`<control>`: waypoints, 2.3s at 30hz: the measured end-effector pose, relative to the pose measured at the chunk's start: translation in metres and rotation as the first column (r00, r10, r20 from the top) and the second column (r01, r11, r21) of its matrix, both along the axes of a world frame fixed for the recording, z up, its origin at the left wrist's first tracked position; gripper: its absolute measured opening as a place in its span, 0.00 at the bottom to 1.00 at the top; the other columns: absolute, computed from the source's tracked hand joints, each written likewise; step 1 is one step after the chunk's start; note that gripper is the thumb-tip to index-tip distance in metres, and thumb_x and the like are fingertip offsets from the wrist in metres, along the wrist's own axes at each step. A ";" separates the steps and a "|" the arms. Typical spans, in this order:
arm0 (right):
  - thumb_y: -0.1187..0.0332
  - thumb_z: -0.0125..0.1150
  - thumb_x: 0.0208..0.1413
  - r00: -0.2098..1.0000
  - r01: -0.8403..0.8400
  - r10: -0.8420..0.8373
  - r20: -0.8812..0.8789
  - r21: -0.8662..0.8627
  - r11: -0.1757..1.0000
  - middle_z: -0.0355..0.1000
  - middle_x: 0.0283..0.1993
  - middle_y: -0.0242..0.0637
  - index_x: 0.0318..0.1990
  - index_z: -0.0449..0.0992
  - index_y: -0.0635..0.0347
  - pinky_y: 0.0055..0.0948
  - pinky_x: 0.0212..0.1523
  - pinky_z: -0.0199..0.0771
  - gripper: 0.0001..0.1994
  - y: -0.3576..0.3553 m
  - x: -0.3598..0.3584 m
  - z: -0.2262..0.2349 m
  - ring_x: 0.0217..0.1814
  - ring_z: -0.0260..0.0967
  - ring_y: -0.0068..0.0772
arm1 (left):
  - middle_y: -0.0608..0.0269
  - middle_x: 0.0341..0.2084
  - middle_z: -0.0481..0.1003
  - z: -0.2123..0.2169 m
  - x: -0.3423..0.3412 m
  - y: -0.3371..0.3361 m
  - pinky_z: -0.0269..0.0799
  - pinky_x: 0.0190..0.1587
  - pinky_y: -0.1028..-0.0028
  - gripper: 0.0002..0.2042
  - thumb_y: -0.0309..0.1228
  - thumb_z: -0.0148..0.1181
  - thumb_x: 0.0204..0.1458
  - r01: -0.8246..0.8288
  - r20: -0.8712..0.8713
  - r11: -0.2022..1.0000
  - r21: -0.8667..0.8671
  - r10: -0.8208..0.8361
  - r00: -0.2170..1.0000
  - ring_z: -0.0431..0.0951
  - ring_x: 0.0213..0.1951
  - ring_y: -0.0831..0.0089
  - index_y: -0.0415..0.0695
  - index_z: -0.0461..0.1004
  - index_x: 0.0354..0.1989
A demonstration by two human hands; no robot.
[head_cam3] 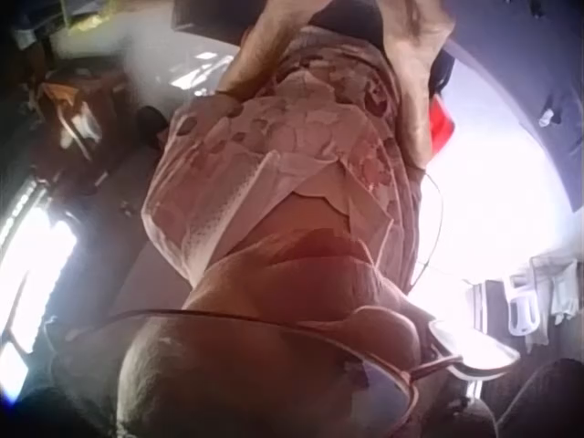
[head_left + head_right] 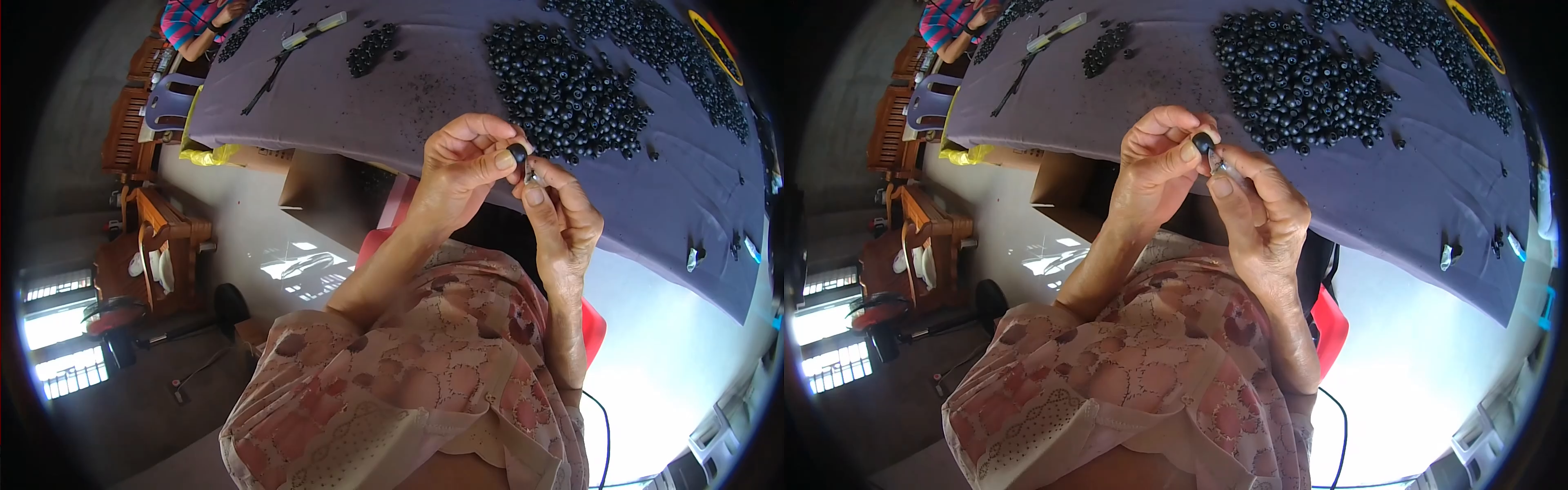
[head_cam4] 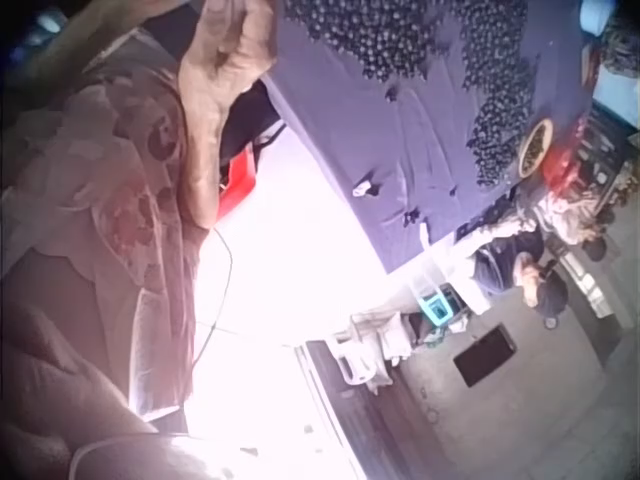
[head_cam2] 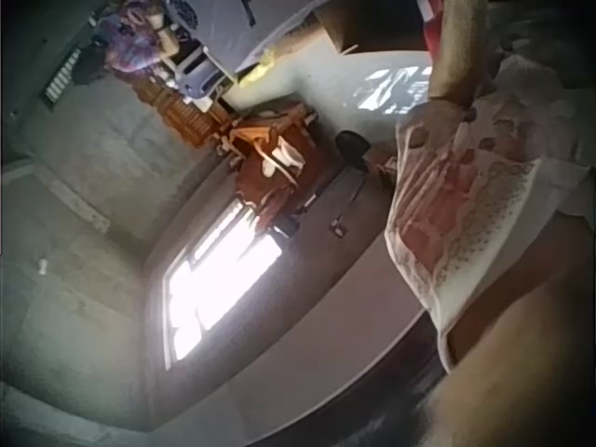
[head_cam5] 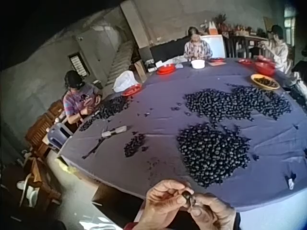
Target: The person picks up small black plastic parts from the table one at a time and trims them using a small blade.
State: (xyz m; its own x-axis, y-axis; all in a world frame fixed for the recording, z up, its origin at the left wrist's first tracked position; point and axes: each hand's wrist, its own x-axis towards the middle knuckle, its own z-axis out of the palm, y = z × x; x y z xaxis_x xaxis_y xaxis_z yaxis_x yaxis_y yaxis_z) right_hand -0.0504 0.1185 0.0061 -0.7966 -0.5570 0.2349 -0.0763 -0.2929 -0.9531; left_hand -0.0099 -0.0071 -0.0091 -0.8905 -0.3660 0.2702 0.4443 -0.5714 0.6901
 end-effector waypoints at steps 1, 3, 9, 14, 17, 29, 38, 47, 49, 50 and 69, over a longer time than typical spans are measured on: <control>0.74 0.52 0.51 1.000 -0.002 0.002 0.019 -0.017 1.000 0.67 0.32 0.35 0.39 0.69 0.69 0.16 0.35 0.64 0.09 0.000 0.000 0.000 0.31 0.62 0.19 | 0.55 0.32 0.71 0.000 0.001 0.000 0.71 0.32 0.80 0.10 0.18 0.54 0.43 -0.007 0.009 1.000 -0.007 0.007 1.000 0.73 0.30 0.75 0.41 0.69 0.36; 0.72 0.52 0.50 0.999 -0.002 0.003 0.039 -0.032 0.999 0.67 0.31 0.33 0.38 0.69 0.69 0.15 0.32 0.63 0.09 0.000 -0.001 0.002 0.30 0.61 0.18 | 0.55 0.32 0.71 0.000 0.001 0.001 0.71 0.32 0.80 0.10 0.18 0.54 0.43 -0.013 0.019 1.000 -0.013 0.013 1.000 0.73 0.30 0.75 0.40 0.69 0.36; 0.69 0.56 0.47 0.968 -0.045 0.047 0.246 -0.012 0.999 0.61 0.20 0.23 0.31 0.69 0.63 0.13 0.19 0.46 0.07 -0.010 -0.014 0.011 0.18 0.49 0.11 | 0.54 0.32 0.71 0.002 0.000 0.006 0.72 0.32 0.77 0.09 0.18 0.55 0.43 -0.099 -0.017 0.990 -0.100 0.098 0.995 0.73 0.32 0.72 0.39 0.69 0.35; 0.72 0.52 0.49 0.863 -0.185 0.211 0.458 -0.101 0.978 0.58 0.19 0.21 0.30 0.67 0.58 0.12 0.15 0.44 0.02 -0.016 -0.016 0.000 0.16 0.47 0.09 | 0.53 0.32 0.72 -0.007 0.007 -0.003 0.72 0.32 0.76 0.07 0.18 0.54 0.43 -0.099 0.028 0.988 -0.115 0.102 0.994 0.73 0.31 0.72 0.37 0.69 0.32; 0.73 0.50 0.51 0.868 -0.196 0.207 0.451 -0.071 0.978 0.58 0.19 0.23 0.31 0.67 0.58 0.11 0.15 0.45 0.01 -0.019 -0.015 -0.012 0.15 0.47 0.10 | 0.54 0.31 0.72 -0.021 0.007 -0.009 0.71 0.31 0.77 0.07 0.15 0.51 0.44 -0.063 0.052 0.995 -0.076 0.067 0.996 0.73 0.29 0.73 0.37 0.70 0.33; 0.74 0.49 0.49 0.835 -0.082 0.007 0.550 0.112 0.990 0.61 0.23 0.28 0.34 0.69 0.60 0.12 0.15 0.45 0.05 -0.002 -0.032 -0.055 0.16 0.48 0.11 | 0.57 0.26 0.71 -0.069 -0.024 -0.215 0.68 0.26 0.74 0.07 0.16 0.55 0.35 -0.387 -0.388 -0.208 -0.898 0.791 0.474 0.72 0.25 0.65 0.39 0.74 0.25; 0.75 0.50 0.49 0.850 -0.074 -0.016 0.526 0.150 0.986 0.61 0.22 0.28 0.35 0.69 0.63 0.12 0.14 0.46 0.05 -0.008 -0.033 -0.059 0.16 0.49 0.10 | 0.60 0.22 0.70 -0.063 -0.058 -0.162 0.68 0.29 0.72 0.05 0.25 0.59 0.37 -0.325 -0.393 -0.222 -0.919 0.548 0.738 0.71 0.27 0.65 0.43 0.73 0.25; 0.75 0.50 0.49 0.866 -0.085 -0.007 0.499 0.161 0.983 0.61 0.22 0.28 0.33 0.69 0.63 0.12 0.14 0.47 0.04 -0.006 -0.030 -0.059 0.15 0.48 0.10 | 0.59 0.28 0.70 -0.066 -0.085 -0.095 0.67 0.35 0.69 0.09 0.23 0.59 0.36 -0.152 -0.159 -0.051 -0.987 0.439 0.884 0.70 0.32 0.62 0.45 0.73 0.30; 0.75 0.50 0.49 0.871 -0.082 -0.005 0.491 0.156 0.984 0.61 0.22 0.28 0.33 0.69 0.63 0.12 0.14 0.47 0.04 -0.007 -0.029 -0.059 0.15 0.47 0.09 | 0.59 0.29 0.69 -0.064 -0.085 -0.097 0.67 0.36 0.69 0.09 0.23 0.58 0.37 -0.106 -0.128 -0.075 -0.991 0.427 0.895 0.70 0.33 0.62 0.46 0.73 0.30; 0.74 0.50 0.49 0.876 -0.084 -0.005 0.482 0.163 0.983 0.61 0.22 0.27 0.33 0.69 0.63 0.12 0.14 0.46 0.04 -0.006 -0.029 -0.060 0.15 0.47 0.09 | 0.58 0.27 0.69 -0.063 -0.084 -0.097 0.67 0.35 0.68 0.08 0.23 0.58 0.37 -0.079 -0.113 -0.097 -0.992 0.414 0.903 0.69 0.33 0.60 0.45 0.73 0.29; 0.70 0.44 0.54 0.999 -0.001 -0.003 0.042 0.105 0.994 0.63 0.28 0.32 0.41 0.63 0.66 0.13 0.26 0.53 0.10 -0.006 -0.002 0.015 0.24 0.52 0.14 | 0.58 0.30 0.71 -0.006 -0.009 -0.010 0.67 0.31 0.78 0.08 0.28 0.51 0.49 0.166 0.035 0.964 0.209 -0.177 0.984 0.70 0.24 0.77 0.43 0.71 0.37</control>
